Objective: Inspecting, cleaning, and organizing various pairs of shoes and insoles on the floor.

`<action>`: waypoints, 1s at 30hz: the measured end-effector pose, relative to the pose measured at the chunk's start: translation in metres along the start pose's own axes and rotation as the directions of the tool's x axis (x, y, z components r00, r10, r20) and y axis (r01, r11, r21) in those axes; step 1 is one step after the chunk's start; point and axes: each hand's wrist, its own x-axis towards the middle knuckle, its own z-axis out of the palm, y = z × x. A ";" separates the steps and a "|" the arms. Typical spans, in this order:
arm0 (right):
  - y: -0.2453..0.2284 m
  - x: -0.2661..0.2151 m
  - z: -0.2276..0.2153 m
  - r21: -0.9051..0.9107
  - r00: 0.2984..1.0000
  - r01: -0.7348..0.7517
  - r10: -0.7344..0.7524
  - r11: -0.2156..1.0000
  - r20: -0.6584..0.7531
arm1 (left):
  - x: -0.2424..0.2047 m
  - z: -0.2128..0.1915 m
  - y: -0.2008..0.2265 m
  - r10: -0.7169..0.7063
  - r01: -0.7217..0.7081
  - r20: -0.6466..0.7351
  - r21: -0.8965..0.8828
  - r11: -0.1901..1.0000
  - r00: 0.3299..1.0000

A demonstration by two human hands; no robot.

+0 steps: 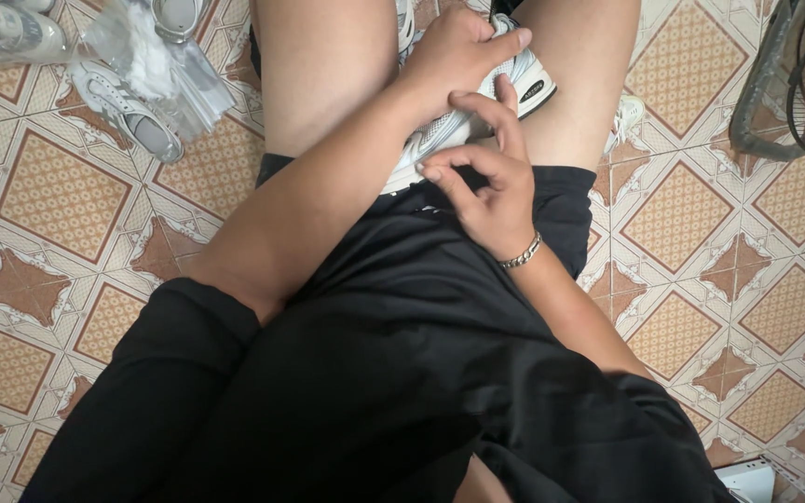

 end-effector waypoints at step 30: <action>0.001 -0.011 -0.027 0.039 0.995 -0.013 0.017 0.999 -0.102 | -0.178 -0.080 0.054 0.431 -0.439 0.094 0.289 0.851 0.897</action>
